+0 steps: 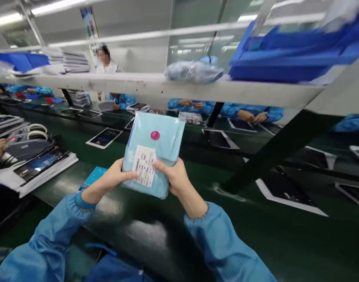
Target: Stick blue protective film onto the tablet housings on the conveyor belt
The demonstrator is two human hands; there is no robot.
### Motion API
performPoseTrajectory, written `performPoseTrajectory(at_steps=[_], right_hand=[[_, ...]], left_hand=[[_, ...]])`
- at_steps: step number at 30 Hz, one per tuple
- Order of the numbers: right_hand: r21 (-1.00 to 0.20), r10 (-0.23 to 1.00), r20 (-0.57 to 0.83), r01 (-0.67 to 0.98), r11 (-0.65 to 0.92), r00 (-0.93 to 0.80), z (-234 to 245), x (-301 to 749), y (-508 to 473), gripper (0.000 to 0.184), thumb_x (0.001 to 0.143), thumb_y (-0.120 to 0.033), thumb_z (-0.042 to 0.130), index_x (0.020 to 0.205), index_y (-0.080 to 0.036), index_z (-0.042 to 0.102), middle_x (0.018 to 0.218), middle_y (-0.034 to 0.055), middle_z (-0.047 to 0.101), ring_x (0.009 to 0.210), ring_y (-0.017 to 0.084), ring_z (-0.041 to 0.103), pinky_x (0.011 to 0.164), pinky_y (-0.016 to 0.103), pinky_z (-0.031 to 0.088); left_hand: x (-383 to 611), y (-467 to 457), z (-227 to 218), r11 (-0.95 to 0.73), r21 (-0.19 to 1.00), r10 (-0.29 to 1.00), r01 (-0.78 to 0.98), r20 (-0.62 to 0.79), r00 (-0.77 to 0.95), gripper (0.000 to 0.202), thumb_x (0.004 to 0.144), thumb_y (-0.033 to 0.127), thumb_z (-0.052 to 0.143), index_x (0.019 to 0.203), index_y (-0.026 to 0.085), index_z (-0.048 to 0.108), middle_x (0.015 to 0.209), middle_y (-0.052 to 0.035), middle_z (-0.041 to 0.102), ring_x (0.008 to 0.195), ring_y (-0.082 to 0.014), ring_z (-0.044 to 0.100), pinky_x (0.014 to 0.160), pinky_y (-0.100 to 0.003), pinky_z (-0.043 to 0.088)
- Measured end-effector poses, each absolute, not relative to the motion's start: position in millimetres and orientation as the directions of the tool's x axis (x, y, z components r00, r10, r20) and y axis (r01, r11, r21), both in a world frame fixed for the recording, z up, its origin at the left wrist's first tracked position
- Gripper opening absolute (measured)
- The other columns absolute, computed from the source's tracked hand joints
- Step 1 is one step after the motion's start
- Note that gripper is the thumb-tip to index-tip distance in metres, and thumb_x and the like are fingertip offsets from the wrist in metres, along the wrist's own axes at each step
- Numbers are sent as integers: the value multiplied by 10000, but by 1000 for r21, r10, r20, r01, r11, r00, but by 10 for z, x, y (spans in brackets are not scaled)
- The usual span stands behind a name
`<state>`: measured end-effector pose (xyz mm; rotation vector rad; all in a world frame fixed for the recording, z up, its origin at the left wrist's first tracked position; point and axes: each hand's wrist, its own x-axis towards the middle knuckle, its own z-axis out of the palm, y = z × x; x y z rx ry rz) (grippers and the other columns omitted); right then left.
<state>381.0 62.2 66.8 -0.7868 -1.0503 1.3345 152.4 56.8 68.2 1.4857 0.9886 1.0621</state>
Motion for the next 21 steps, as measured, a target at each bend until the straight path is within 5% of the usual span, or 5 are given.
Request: performPoseTrajectory(at_steps=[7, 11, 14, 19, 21], right_hand=[[-960, 972, -10, -269, -74, -234, -204, 3675, 360, 667, 568, -488, 1069, 1107, -208, 792, 1170, 125, 855, 1111, 346, 810, 1027, 511, 665], [-923, 939, -199, -269, -277, -282, -386, 3876, 334, 650, 785, -715, 882, 1177, -213, 751, 1171, 136, 848, 998, 306, 832, 883, 476, 697], [-817, 861, -362, -323, -477, -358, -511, 3973, 234, 774, 881, -910, 603, 1147, -197, 744, 1096, 170, 845, 1012, 344, 832, 863, 517, 698], [-787, 837, -488, -291, -544, -246, -748, 3965, 48, 566, 673, -535, 1007, 1077, -222, 764, 1028, 99, 853, 1007, 304, 819, 940, 424, 670], [-831, 854, -461, -219, -511, -241, -812, 4012, 26, 614, 640, -568, 1021, 1077, -212, 777, 1011, 91, 848, 976, 297, 811, 924, 418, 658]], left_hand=[[1270, 136, 134, -50, 960, 975, 276, -13, 221, 716, 702, 598, 969, 1254, 179, 791, 1256, -148, 841, 1193, -442, 796, 1059, -574, 681], [1027, 46, 55, -329, 655, 944, 680, 243, 223, 492, 956, 435, 744, 1401, 230, 692, 1425, -126, 770, 1337, -396, 734, 1206, -604, 592], [897, 1, -109, -426, 501, 905, 754, 257, 341, 396, 1007, 280, 602, 1386, 249, 711, 1529, -113, 710, 1504, -399, 616, 1344, -640, 443], [904, -228, -551, -589, 255, 808, 766, 178, 562, 453, 1082, 171, 458, 1453, 299, 687, 1556, -76, 700, 1461, -367, 662, 1268, -636, 522], [927, -332, -664, -627, 210, 779, 750, 153, 608, 470, 1077, 153, 484, 1482, 307, 668, 1534, -78, 717, 1410, -356, 700, 1206, -599, 583]])
